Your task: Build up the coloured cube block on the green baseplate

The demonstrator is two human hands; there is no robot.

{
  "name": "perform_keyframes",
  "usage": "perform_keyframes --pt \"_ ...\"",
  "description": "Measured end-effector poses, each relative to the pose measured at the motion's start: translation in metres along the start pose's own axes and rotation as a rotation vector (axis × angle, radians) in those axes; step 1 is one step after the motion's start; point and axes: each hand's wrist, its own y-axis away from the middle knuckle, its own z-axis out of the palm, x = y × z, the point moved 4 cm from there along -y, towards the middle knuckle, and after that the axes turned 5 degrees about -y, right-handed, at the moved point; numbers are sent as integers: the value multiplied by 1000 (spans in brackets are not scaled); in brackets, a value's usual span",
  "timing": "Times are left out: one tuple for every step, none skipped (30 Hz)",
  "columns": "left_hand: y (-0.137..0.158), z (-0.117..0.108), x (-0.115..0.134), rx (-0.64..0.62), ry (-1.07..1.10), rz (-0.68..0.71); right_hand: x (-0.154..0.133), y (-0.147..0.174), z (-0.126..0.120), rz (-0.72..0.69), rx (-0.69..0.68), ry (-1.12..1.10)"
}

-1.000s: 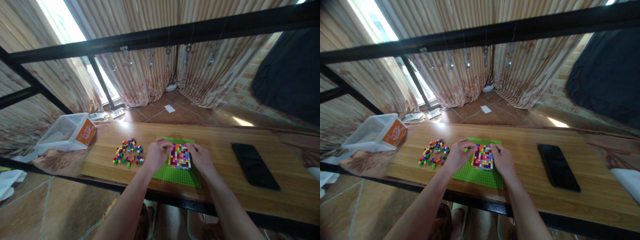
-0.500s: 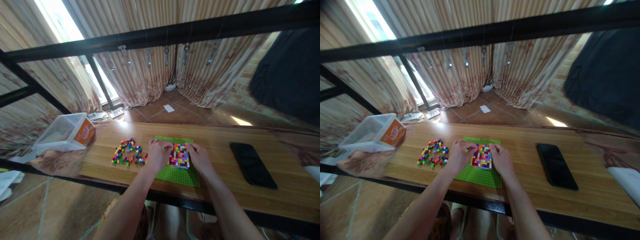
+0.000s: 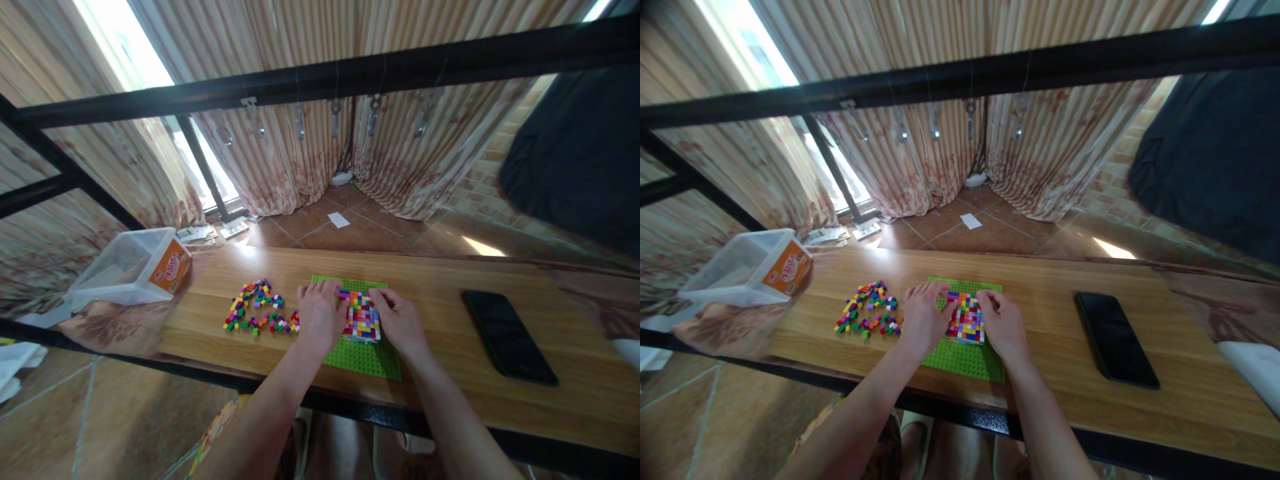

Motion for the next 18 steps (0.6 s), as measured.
perform_keyframes --pt "-1 1 -2 2 11 -18 -2 0 1 -26 18 -9" --pt "-1 1 -3 -1 28 -29 -4 1 2 -56 31 -16" --pt "-2 3 -4 -13 55 -33 -7 1 4 -84 38 -18" --pt "-3 5 -5 -33 89 -33 -9 1 7 -104 36 -15" --pt "-4 6 -6 -58 126 -31 -11 1 11 -116 25 -11" --pt "-5 8 -7 -83 162 -30 -13 1 14 -121 13 -7" --pt "-5 9 -7 -107 192 -32 -14 1 18 -125 4 -4" --pt "-6 10 -8 -125 216 -36 -15 1 21 -126 0 0" --pt "-6 11 -8 -137 234 -45 -15 0 24 -124 -1 1" --pt "-6 11 -8 -145 247 -58 -15 -1 26 -120 1 2" --pt "-6 11 -9 -150 256 -73 -15 -2 27 -116 -1 0" --pt "-6 11 -9 -153 263 -87 -14 -3 28 -110 -3 -4" --pt "-6 11 -9 -154 270 -97 -13 -4 28 -105 -7 -8" --pt "-7 11 -9 -155 275 -102 -12 -5 28 -103 -12 -11" --pt "-7 11 -9 -158 279 -103 -12 -5 28 -106 -15 -14" --pt "-7 11 -8 -161 281 -101 -12 -6 27 -111 -16 -17" --pt "-7 12 -8 -165 280 -99 -11 -6 26 -115 -15 -20" --pt "-7 12 -7 -168 278 -96 -11 -5 26 -117 -18 -23"
